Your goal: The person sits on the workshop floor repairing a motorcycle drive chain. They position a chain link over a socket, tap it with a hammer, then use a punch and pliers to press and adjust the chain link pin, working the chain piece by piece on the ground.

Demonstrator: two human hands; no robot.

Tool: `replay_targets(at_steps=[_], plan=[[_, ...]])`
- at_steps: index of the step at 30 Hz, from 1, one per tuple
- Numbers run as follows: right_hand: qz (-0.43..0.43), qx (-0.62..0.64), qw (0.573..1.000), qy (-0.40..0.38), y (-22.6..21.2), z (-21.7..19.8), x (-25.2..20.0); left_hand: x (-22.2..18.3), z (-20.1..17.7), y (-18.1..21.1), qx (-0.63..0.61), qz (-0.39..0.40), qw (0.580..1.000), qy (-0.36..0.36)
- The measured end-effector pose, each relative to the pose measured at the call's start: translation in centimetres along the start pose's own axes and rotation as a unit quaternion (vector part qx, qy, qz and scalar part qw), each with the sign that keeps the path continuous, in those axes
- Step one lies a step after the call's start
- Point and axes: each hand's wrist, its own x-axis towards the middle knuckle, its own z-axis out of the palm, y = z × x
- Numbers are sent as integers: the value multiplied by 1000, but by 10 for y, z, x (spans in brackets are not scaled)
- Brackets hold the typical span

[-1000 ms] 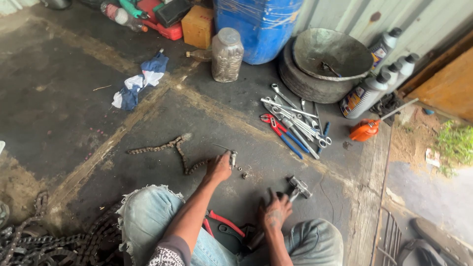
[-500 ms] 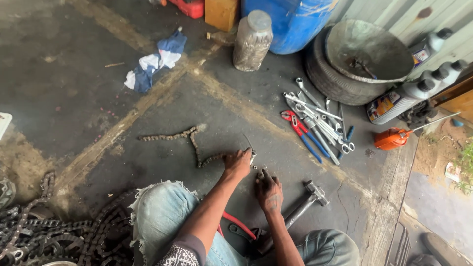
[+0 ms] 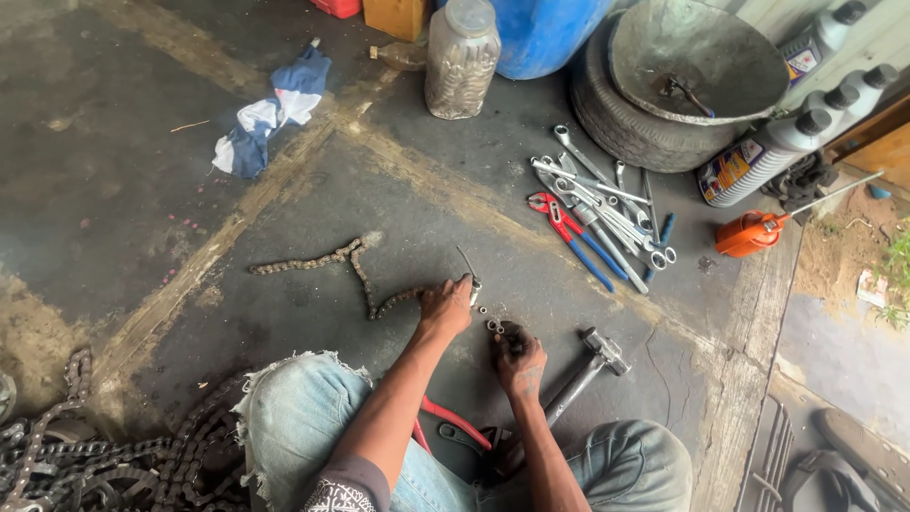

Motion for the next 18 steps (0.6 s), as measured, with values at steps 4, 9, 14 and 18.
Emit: replay_targets(at_steps=[4,9,14,18], plan=[[58,31,998,-1,13,1,4,-3,-5,2,-4,0,1000,3],[66,-86,994,4,10,1,3,-4,-10,2,-3,-8,1000,-20],[24,-124,990,-57,-18,-6,-4,-2,-16,-1,-13,-10,999,-33],[-29,-161,984,-74,-29,-10,-7,-9,-30,4,-19,-5,999,-49]])
